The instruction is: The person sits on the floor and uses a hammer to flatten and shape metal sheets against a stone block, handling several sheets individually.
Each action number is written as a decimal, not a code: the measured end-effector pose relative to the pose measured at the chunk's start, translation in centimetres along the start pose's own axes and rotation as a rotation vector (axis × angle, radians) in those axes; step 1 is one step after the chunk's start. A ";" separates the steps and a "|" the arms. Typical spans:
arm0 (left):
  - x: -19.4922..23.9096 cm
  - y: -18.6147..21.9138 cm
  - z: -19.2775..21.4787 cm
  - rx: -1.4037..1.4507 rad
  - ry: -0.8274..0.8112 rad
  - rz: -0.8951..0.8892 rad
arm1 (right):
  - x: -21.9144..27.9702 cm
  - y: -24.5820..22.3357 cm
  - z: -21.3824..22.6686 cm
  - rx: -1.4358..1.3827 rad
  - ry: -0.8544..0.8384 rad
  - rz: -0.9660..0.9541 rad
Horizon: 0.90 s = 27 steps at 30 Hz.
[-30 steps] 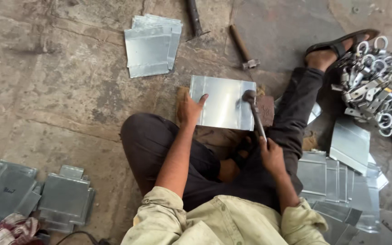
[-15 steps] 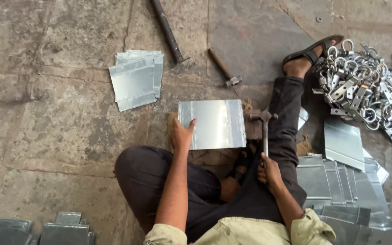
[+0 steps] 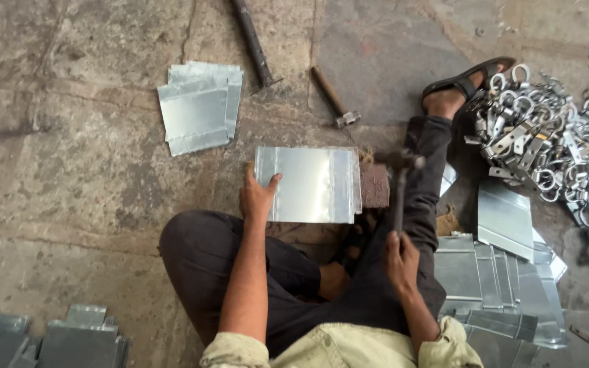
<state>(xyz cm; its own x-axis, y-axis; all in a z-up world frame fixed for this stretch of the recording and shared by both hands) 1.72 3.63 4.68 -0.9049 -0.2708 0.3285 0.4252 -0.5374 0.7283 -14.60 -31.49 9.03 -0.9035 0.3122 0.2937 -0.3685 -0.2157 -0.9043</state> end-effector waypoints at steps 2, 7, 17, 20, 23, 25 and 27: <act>0.1 0.6 0.3 -0.004 0.003 0.030 | -0.7 -1.8 0.4 0.209 0.063 0.252; 0.0 0.4 -0.1 -0.006 0.051 -0.008 | -4.6 -3.3 -0.7 0.525 -0.036 0.216; -1.4 -0.8 -1.7 0.074 0.131 0.052 | -1.4 -2.3 -1.0 0.553 -0.077 0.204; -1.7 -0.5 -1.5 0.058 0.139 0.095 | 0.5 -1.7 0.4 0.571 -0.060 -0.019; -1.5 -0.8 -1.5 0.036 0.133 0.097 | 1.7 -1.4 -0.5 0.518 -0.009 0.109; -1.5 -0.7 -1.7 0.048 0.130 0.094 | 1.3 -1.4 0.2 0.526 -0.004 0.085; -1.8 -0.8 -1.5 0.064 0.139 0.106 | 0.6 -1.7 0.7 0.545 0.004 0.054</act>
<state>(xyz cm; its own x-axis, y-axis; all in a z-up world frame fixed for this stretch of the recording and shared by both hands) 3.05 3.40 2.58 -0.8418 -0.4330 0.3223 0.5116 -0.4493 0.7324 -14.65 -31.56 10.99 -0.9239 0.2905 0.2490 -0.3824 -0.6797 -0.6259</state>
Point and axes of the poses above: each hand's wrist, its own x-axis away from the middle knuckle, its own z-axis out of the back of the hand, y = z × x, the point moved 4 cm from there along -x, towards the middle knuckle, and after that the axes turned 7 degrees about -y, right-handed, at the moved point
